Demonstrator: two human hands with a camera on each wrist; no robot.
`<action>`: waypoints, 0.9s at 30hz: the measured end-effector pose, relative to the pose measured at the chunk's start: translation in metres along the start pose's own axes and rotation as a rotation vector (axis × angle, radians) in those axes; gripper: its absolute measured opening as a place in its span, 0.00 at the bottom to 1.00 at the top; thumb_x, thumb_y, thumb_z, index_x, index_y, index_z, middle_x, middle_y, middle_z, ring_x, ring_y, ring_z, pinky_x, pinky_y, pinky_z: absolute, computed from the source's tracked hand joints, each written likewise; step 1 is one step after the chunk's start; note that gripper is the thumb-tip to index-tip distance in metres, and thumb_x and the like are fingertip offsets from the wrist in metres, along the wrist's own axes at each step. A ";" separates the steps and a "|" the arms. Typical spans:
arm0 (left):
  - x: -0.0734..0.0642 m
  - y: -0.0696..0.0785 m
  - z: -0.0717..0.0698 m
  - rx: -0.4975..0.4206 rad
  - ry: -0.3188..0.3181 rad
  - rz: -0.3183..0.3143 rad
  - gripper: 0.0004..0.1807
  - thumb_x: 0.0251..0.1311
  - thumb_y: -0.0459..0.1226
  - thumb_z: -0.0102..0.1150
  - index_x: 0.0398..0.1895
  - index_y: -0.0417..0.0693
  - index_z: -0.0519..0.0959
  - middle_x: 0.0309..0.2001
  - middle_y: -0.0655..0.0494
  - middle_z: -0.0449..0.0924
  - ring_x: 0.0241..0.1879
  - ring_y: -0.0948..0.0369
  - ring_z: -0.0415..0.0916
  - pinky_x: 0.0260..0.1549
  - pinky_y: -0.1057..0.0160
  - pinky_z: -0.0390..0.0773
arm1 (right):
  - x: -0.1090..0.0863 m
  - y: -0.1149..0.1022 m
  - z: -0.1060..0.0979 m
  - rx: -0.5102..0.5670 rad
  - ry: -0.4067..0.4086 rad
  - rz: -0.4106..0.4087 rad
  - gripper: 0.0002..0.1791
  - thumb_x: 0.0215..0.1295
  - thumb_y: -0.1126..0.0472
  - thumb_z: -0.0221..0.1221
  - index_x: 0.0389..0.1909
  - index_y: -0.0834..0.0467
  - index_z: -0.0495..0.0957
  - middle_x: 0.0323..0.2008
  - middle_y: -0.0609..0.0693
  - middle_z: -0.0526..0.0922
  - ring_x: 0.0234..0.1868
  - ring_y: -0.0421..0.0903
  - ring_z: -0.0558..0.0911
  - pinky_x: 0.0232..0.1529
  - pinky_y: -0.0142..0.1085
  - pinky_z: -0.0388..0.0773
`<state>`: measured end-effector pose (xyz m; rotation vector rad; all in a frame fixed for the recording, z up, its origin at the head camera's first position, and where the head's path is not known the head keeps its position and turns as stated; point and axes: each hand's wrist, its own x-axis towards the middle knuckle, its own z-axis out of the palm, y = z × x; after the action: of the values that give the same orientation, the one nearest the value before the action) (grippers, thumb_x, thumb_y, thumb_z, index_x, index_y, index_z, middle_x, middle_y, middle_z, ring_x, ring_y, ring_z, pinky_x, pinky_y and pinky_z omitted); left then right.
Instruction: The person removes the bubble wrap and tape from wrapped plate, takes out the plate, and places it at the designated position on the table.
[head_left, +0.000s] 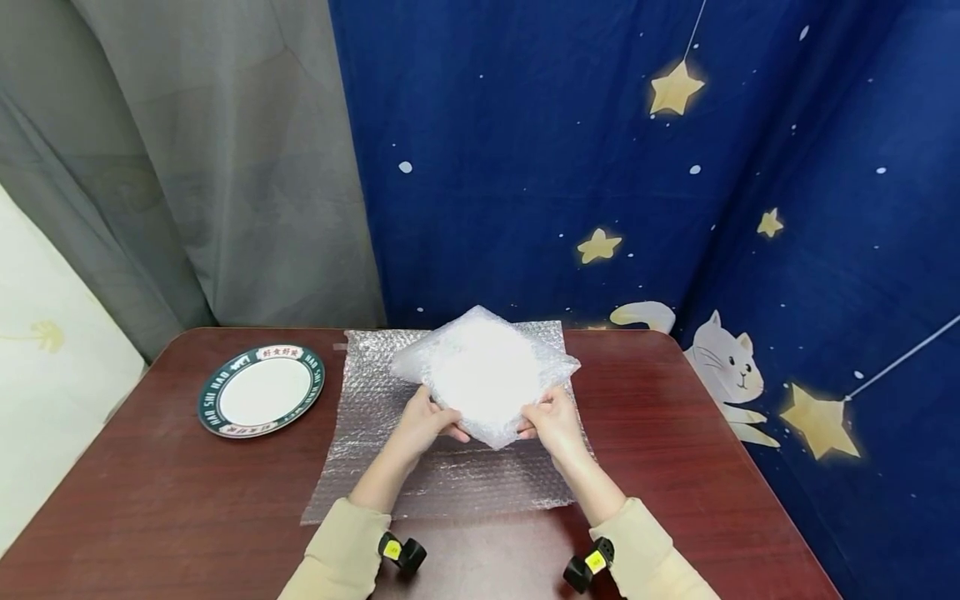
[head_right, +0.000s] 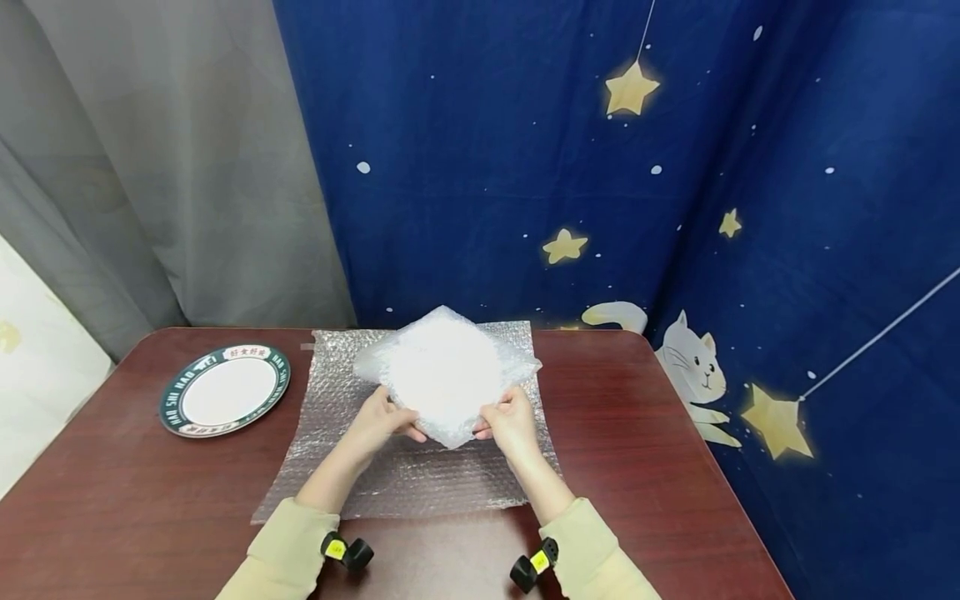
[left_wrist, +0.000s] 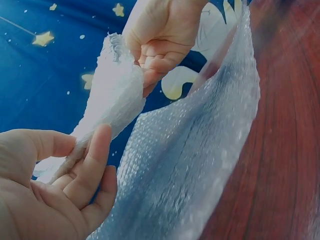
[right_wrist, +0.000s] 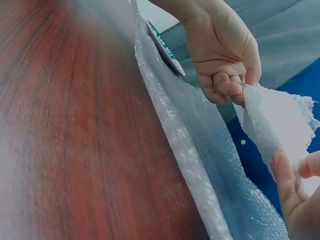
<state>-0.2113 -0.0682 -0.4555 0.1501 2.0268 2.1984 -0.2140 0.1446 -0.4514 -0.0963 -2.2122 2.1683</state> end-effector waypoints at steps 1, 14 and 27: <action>0.000 -0.001 -0.002 0.005 0.002 -0.002 0.20 0.56 0.23 0.53 0.50 0.31 0.60 0.21 0.39 0.78 0.21 0.47 0.82 0.44 0.57 0.80 | 0.000 0.001 0.001 0.002 -0.002 0.003 0.13 0.55 0.78 0.53 0.30 0.63 0.59 0.18 0.55 0.79 0.16 0.43 0.80 0.19 0.33 0.80; -0.003 -0.007 -0.023 0.099 0.013 -0.055 0.24 0.58 0.25 0.55 0.55 0.27 0.58 0.22 0.41 0.80 0.22 0.49 0.82 0.43 0.55 0.80 | 0.002 0.011 0.018 0.010 -0.037 0.035 0.14 0.55 0.79 0.51 0.28 0.60 0.57 0.16 0.55 0.79 0.15 0.42 0.80 0.19 0.33 0.81; -0.006 -0.022 -0.028 0.081 0.084 -0.118 0.30 0.57 0.25 0.56 0.61 0.28 0.56 0.25 0.41 0.79 0.18 0.53 0.80 0.33 0.59 0.82 | 0.002 0.024 0.025 0.006 -0.038 0.090 0.13 0.54 0.78 0.52 0.28 0.62 0.58 0.17 0.61 0.79 0.16 0.44 0.81 0.19 0.33 0.81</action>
<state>-0.2096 -0.0949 -0.4792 -0.0528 2.1105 2.0869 -0.2175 0.1205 -0.4757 -0.1590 -2.2636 2.2410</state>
